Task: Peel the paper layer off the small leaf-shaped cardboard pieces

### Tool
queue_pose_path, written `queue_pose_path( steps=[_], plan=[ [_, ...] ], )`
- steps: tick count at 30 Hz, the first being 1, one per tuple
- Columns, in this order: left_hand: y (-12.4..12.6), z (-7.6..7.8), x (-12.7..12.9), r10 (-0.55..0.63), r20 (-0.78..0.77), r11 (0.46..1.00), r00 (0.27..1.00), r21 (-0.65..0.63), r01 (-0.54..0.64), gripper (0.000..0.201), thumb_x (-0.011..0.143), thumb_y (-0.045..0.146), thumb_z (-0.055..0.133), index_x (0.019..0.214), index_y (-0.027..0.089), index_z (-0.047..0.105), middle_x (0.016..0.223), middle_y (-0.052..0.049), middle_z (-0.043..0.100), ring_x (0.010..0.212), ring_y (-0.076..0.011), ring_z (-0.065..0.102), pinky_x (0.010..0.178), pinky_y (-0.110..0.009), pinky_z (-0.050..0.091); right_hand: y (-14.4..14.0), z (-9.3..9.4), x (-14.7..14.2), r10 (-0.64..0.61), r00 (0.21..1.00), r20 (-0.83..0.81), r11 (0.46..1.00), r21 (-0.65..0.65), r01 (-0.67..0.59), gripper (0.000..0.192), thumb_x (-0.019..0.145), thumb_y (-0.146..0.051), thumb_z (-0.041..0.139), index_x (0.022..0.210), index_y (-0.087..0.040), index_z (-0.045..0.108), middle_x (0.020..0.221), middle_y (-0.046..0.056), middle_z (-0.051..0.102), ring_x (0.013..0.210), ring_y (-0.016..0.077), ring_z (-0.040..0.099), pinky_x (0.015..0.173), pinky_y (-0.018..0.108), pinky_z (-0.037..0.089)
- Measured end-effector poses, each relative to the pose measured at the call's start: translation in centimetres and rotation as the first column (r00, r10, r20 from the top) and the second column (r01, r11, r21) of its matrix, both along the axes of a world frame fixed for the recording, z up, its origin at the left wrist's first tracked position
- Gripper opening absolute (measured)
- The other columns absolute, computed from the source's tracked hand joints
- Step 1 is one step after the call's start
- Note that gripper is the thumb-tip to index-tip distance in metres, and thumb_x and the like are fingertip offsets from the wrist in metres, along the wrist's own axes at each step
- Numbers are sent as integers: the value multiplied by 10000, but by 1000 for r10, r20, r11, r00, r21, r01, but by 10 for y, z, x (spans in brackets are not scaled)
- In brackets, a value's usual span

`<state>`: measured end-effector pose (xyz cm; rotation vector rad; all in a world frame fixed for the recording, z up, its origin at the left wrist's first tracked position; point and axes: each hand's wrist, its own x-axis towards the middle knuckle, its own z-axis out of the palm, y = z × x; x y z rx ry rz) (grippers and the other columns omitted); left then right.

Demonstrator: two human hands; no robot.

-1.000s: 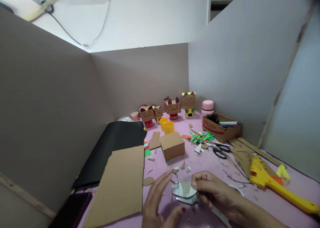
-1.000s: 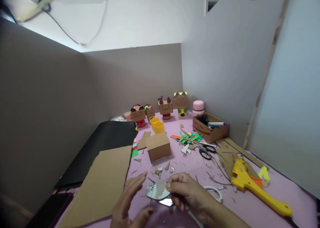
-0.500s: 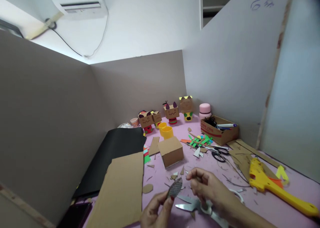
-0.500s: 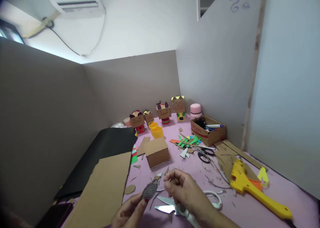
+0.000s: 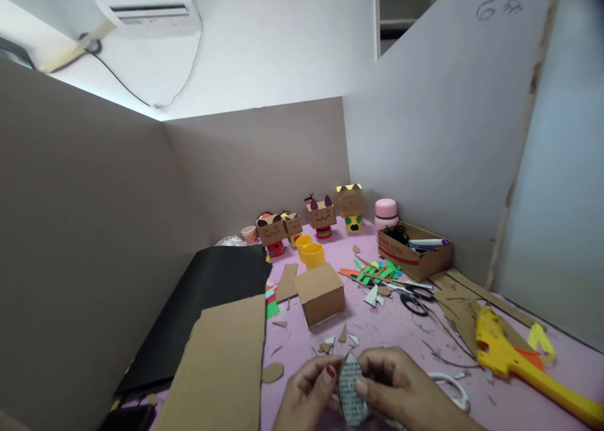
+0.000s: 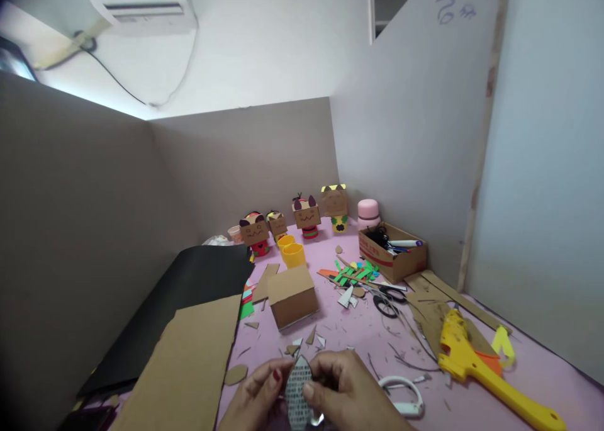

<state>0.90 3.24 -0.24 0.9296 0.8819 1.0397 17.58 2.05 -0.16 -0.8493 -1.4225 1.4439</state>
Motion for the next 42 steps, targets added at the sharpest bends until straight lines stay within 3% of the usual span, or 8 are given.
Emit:
queue_pose_path(
  steps=[3,8,12,18,25,30,35,42],
  plan=[
    [3,12,-2,-87,30,996,996,6,87,439,538,462,813,867,176,761,546,29,572,507,-73,468,556,-197,357,-2,0,-1,81,995,67,997,6,-81,456,675,-602,656,663,-160,542,569,-41,448,529,95,370,484,211,261],
    [-3,19,-2,-238,33,970,971,-49,239,260,533,396,836,644,170,771,623,-33,649,654,-146,562,636,-233,390,-6,-4,-4,159,984,80,987,-53,-155,513,649,-652,643,676,-144,581,586,-42,404,544,94,328,482,228,221],
    [-6,12,-6,-237,4,972,972,-8,237,263,547,404,827,629,162,764,636,-23,620,656,-149,545,646,-243,395,-8,-12,-6,132,984,118,991,-47,-127,461,677,-608,658,691,-149,619,567,-52,388,552,101,325,493,238,230],
    [-2,-7,-17,-176,145,976,974,-104,192,410,648,496,734,927,196,732,660,-13,625,554,-106,518,582,-236,392,-3,-11,-9,77,996,-48,985,-150,-84,403,683,-519,708,697,-123,631,572,-28,505,503,84,410,503,222,309],
    [3,-13,-13,-323,122,945,938,-8,327,296,694,317,755,941,157,726,787,-96,728,747,-184,647,703,-272,447,2,-8,-5,-18,999,-51,986,-164,9,342,689,-439,738,712,-118,622,545,-45,524,470,60,400,455,184,293],
    [3,-14,-9,-345,140,939,928,38,343,347,652,292,791,969,170,722,766,-83,751,701,-179,673,727,-280,461,3,-8,-6,-21,997,-72,985,-170,8,355,673,-443,749,700,-115,614,522,-49,530,438,50,401,432,176,278],
    [3,-14,-9,-341,155,940,927,30,340,386,609,299,820,964,183,725,757,-77,761,678,-150,682,683,-231,468,5,-9,-7,-1,995,-103,985,-169,-16,414,672,-503,727,726,-108,616,516,-25,566,420,57,420,422,177,275],
    [5,-19,-10,-120,117,992,986,49,115,390,533,249,863,901,217,739,834,-86,784,782,-201,707,753,-288,500,1,-6,-13,-44,997,-61,999,-30,43,507,635,-505,768,949,-132,628,704,-16,561,601,97,430,532,197,327]
  ],
)
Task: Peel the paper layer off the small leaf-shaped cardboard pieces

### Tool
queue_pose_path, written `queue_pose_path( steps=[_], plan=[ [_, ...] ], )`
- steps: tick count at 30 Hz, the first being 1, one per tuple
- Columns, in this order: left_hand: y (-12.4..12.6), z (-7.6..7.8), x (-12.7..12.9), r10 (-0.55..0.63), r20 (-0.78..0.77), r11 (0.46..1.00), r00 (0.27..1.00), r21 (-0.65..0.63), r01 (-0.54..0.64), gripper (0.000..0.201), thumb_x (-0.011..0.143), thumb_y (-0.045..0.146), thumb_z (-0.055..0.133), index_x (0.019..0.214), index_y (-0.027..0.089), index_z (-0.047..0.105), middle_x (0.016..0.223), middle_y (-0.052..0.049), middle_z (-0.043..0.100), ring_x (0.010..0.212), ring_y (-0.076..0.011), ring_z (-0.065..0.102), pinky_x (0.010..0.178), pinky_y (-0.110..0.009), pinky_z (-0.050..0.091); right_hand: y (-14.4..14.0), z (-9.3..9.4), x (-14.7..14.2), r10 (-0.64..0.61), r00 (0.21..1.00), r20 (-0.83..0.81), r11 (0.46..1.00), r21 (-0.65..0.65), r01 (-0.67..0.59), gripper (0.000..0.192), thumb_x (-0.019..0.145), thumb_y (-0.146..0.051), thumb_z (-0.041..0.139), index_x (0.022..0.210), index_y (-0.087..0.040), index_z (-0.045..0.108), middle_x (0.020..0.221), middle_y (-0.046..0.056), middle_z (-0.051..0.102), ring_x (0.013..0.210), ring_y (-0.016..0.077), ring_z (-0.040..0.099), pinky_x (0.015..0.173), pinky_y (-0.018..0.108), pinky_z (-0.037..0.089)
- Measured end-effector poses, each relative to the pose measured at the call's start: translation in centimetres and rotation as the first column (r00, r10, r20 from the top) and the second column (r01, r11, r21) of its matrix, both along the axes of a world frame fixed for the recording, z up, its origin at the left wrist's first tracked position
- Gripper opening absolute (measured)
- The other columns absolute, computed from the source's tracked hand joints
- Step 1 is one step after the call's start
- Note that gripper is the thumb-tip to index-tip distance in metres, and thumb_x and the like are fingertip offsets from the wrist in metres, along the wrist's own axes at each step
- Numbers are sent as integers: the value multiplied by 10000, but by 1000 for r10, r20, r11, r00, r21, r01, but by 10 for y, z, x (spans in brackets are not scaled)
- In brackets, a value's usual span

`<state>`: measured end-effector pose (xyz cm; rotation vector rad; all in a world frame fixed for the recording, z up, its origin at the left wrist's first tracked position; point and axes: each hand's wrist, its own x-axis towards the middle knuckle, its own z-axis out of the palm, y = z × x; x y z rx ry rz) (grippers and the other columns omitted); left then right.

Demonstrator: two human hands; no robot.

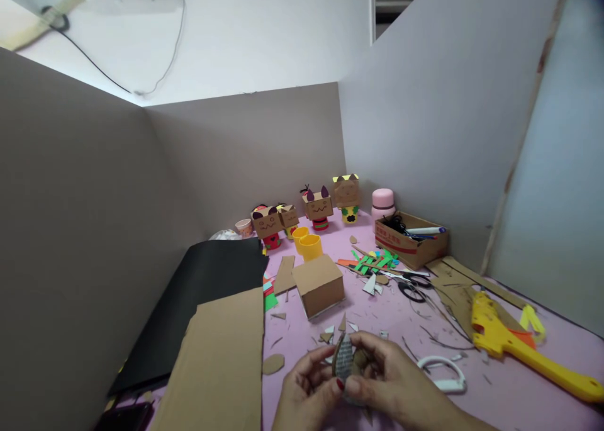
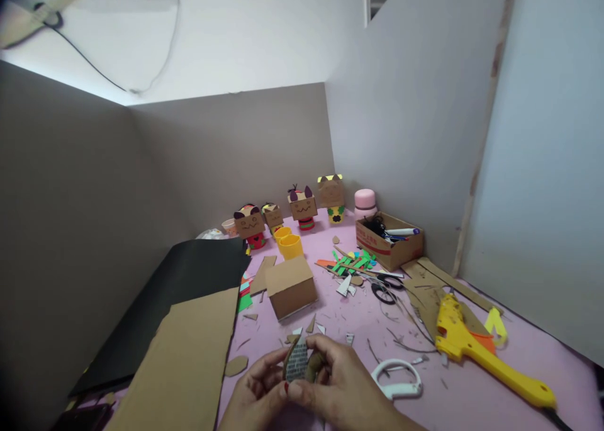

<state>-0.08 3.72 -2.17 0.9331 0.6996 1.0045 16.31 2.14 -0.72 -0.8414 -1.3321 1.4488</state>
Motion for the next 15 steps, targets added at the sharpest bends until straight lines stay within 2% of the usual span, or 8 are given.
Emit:
queue_pose_path(
  steps=[2,6,10,15],
  plan=[
    [-3,1,2,63,-29,998,998,21,-62,368,521,240,868,869,215,750,816,-85,786,775,-207,710,731,-277,504,-1,-1,-2,-36,998,50,998,54,33,490,660,-493,753,967,-137,614,682,-31,529,596,103,407,519,205,306],
    [-10,6,9,141,-32,989,990,44,-139,374,495,253,875,850,222,762,753,-65,776,711,-198,704,606,-233,500,-2,-2,-3,-86,986,140,992,105,72,308,766,-416,657,876,-135,594,649,-35,503,596,119,420,530,226,321],
    [-12,12,12,119,-34,993,992,0,-119,348,454,277,888,776,202,776,723,-80,776,734,-221,704,709,-282,512,-5,5,-2,-125,959,254,986,136,92,169,762,-298,593,832,-145,589,672,-24,507,632,142,443,574,251,354],
    [-10,13,9,64,-60,998,996,17,-64,327,481,295,876,771,178,780,757,-112,781,744,-255,703,784,-349,501,-8,13,0,-133,940,314,984,159,86,134,743,-270,560,812,-159,591,693,-12,521,663,167,473,607,273,377]
  ],
)
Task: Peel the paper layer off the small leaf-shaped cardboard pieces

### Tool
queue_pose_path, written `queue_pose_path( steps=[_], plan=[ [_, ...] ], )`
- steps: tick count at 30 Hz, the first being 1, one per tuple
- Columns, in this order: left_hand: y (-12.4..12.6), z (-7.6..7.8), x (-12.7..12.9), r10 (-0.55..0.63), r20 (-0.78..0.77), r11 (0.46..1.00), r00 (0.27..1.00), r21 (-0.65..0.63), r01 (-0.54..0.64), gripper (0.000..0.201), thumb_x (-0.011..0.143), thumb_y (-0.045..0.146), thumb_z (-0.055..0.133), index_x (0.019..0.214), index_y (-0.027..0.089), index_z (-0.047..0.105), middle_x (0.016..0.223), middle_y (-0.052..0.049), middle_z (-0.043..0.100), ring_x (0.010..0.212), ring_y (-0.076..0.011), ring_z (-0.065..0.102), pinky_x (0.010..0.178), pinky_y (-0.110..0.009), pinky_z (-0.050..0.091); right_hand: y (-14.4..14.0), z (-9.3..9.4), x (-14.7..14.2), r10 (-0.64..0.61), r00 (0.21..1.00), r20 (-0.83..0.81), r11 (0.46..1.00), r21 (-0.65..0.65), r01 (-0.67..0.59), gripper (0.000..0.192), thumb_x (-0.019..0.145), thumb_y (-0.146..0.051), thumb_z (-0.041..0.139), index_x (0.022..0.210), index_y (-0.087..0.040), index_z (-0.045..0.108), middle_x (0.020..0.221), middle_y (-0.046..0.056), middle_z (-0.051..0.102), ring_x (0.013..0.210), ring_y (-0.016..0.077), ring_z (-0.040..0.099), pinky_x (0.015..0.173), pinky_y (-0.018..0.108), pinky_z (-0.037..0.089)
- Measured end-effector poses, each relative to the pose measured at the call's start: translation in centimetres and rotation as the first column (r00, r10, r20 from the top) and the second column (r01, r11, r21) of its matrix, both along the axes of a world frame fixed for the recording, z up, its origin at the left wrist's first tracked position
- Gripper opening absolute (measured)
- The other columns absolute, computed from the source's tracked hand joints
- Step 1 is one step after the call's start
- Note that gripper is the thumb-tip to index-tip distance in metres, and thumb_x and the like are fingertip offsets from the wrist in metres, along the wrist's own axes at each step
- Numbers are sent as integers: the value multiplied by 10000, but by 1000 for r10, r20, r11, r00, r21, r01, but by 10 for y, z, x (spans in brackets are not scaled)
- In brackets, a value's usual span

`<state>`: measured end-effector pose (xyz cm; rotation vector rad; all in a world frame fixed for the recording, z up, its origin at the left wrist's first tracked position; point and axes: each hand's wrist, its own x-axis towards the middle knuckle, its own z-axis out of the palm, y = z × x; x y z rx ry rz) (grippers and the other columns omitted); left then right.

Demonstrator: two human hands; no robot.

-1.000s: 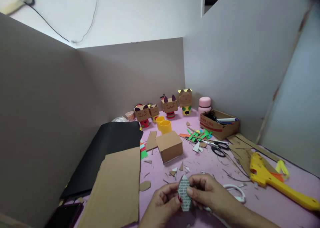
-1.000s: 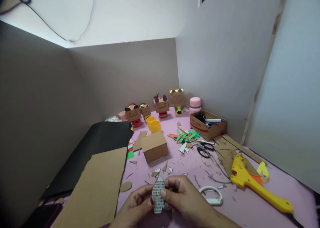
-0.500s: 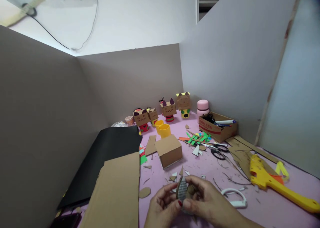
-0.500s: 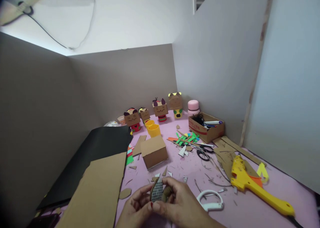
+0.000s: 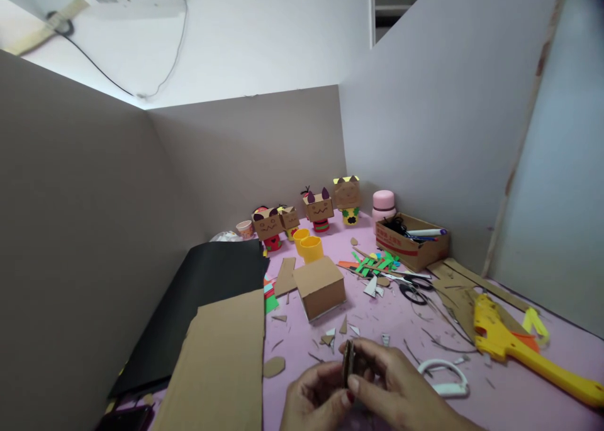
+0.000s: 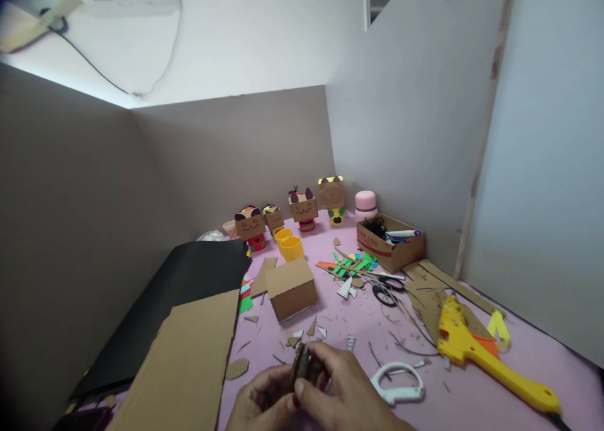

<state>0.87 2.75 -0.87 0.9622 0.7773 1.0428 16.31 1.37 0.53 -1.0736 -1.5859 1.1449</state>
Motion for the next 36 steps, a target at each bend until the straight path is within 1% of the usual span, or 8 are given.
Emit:
queue_pose_path(
  steps=[4,7,11,14,19,25,29,36],
  plan=[
    [1,-5,-1,2,-20,1000,1000,2,-2,358,503,303,866,820,161,778,823,-139,777,840,-296,693,822,-371,486,1,-1,0,13,998,-62,1000,-14,-14,231,745,-291,569,932,-160,608,755,15,578,730,196,519,654,292,402],
    [1,-8,0,17,1,1000,1000,-15,-17,358,499,302,868,816,161,776,805,-133,776,792,-278,696,808,-362,492,2,-3,0,4,998,-71,1000,21,-2,278,730,-377,618,895,-153,617,727,15,582,694,191,518,615,280,402],
    [6,-14,-5,70,-1,994,998,-88,-69,343,537,348,846,805,152,763,715,-109,769,622,-196,687,581,-239,496,1,-4,0,10,993,-117,1000,1,-10,259,828,-325,524,1006,-157,610,758,16,603,687,170,529,624,266,430],
    [11,-19,-9,139,-10,974,990,-178,-139,330,528,341,853,771,148,741,655,-82,756,527,-143,663,449,-162,424,2,-6,2,16,984,-175,997,-68,-29,261,864,-290,479,1058,-166,603,618,-43,527,545,115,460,511,205,393],
    [12,-20,-9,214,53,952,975,-235,-196,366,439,262,898,728,137,712,642,-66,754,533,-127,666,486,-159,456,9,-16,2,-23,966,-258,988,-152,-17,262,855,-336,521,1004,-139,607,553,-69,491,440,66,400,412,161,292],
    [6,-16,-4,188,41,953,981,-251,-172,381,451,280,892,719,132,665,660,-66,761,554,-140,691,466,-145,445,15,-24,0,-57,956,-288,992,-123,22,261,836,-355,564,989,-148,609,719,-20,580,452,51,441,437,169,343],
    [4,-17,-3,191,49,953,980,-249,-173,410,472,273,886,764,139,632,657,-54,765,565,-159,708,453,-146,448,16,-24,-1,-83,951,-298,989,-140,42,260,823,-368,579,960,-149,607,669,-40,552,437,55,457,416,164,333],
    [5,-23,-2,208,60,955,976,-226,-190,443,457,273,893,775,145,612,615,-47,761,552,-151,707,449,-144,444,16,-25,-3,-90,936,-340,984,-176,31,183,794,-269,615,936,-155,601,618,-59,554,430,55,469,416,159,343]
  ],
)
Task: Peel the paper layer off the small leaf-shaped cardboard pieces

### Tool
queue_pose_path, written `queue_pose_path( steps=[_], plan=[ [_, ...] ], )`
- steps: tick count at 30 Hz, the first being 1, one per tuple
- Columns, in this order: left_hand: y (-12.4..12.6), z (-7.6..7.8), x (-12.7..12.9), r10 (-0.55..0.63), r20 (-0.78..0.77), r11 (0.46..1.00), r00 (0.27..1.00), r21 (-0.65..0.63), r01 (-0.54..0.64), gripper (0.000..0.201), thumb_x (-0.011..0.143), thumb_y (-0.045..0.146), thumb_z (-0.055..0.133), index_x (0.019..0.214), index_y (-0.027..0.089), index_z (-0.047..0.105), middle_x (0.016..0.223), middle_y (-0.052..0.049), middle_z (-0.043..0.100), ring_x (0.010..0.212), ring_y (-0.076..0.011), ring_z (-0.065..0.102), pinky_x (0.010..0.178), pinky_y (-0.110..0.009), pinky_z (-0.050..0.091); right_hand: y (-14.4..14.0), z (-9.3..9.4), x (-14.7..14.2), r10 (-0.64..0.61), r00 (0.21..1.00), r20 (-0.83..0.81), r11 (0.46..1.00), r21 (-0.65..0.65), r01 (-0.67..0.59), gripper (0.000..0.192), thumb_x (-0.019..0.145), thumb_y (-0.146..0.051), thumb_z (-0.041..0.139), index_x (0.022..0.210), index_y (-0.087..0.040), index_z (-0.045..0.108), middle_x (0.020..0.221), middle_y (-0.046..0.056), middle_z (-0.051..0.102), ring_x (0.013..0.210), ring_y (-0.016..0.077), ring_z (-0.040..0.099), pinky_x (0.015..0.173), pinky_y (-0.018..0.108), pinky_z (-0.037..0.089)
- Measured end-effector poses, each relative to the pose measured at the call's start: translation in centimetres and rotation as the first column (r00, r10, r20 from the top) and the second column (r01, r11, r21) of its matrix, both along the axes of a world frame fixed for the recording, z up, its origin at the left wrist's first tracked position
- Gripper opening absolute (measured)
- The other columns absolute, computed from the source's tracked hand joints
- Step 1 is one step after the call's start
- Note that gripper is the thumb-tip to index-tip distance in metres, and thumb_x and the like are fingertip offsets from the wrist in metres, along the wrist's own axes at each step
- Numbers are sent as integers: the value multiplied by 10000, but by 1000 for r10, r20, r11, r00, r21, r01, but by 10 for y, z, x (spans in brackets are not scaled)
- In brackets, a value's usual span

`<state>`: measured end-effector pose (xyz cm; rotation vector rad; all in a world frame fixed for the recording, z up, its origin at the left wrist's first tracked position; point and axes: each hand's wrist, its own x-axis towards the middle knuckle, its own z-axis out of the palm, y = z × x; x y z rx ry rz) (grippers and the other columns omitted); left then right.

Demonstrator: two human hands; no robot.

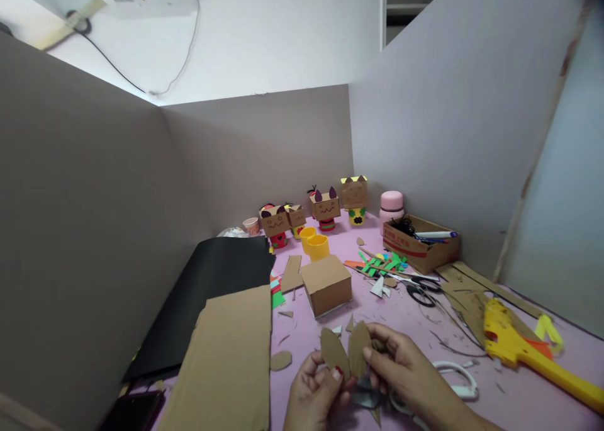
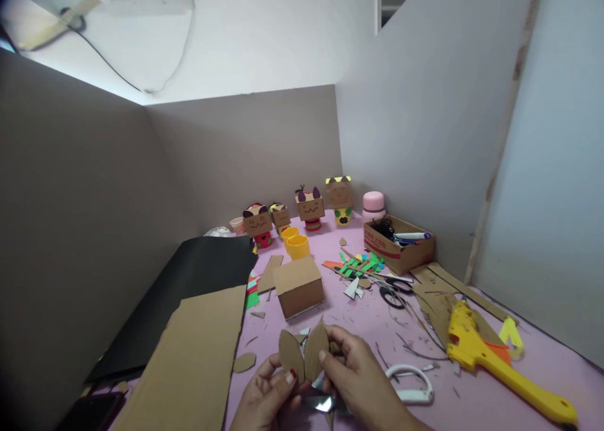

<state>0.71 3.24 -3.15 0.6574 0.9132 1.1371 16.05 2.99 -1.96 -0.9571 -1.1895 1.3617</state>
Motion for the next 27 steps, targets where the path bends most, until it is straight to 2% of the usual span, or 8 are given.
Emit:
queue_pose_path(
  steps=[4,10,21,27],
  plan=[
    [0,-2,1,-8,-10,1000,1000,13,8,449,444,286,896,758,143,608,592,-51,758,515,-133,690,441,-141,448,-2,3,-1,23,999,-29,1000,1,-23,196,721,-165,640,907,-152,577,724,-16,632,522,78,540,452,160,393],
    [-2,1,2,-10,-8,1000,1000,0,10,443,460,290,891,780,144,621,622,-55,767,547,-142,703,447,-136,455,-1,5,-2,17,1000,-6,1000,12,-17,119,716,-175,627,821,-162,571,681,-40,599,483,66,526,438,163,389],
    [-2,-1,2,-7,-32,1000,999,13,7,427,463,274,891,779,150,631,572,-41,743,557,-144,692,464,-144,437,0,5,-2,8,1000,-7,1000,-27,-8,157,690,-208,654,820,-164,576,638,-54,590,438,57,492,438,173,373],
    [-1,-6,1,-27,-35,999,999,26,28,422,481,286,882,788,152,626,640,-73,762,576,-164,701,472,-160,424,1,2,-3,14,999,-44,999,-41,-15,176,653,-192,680,794,-166,577,627,-54,599,437,61,502,438,174,372]
  ],
)
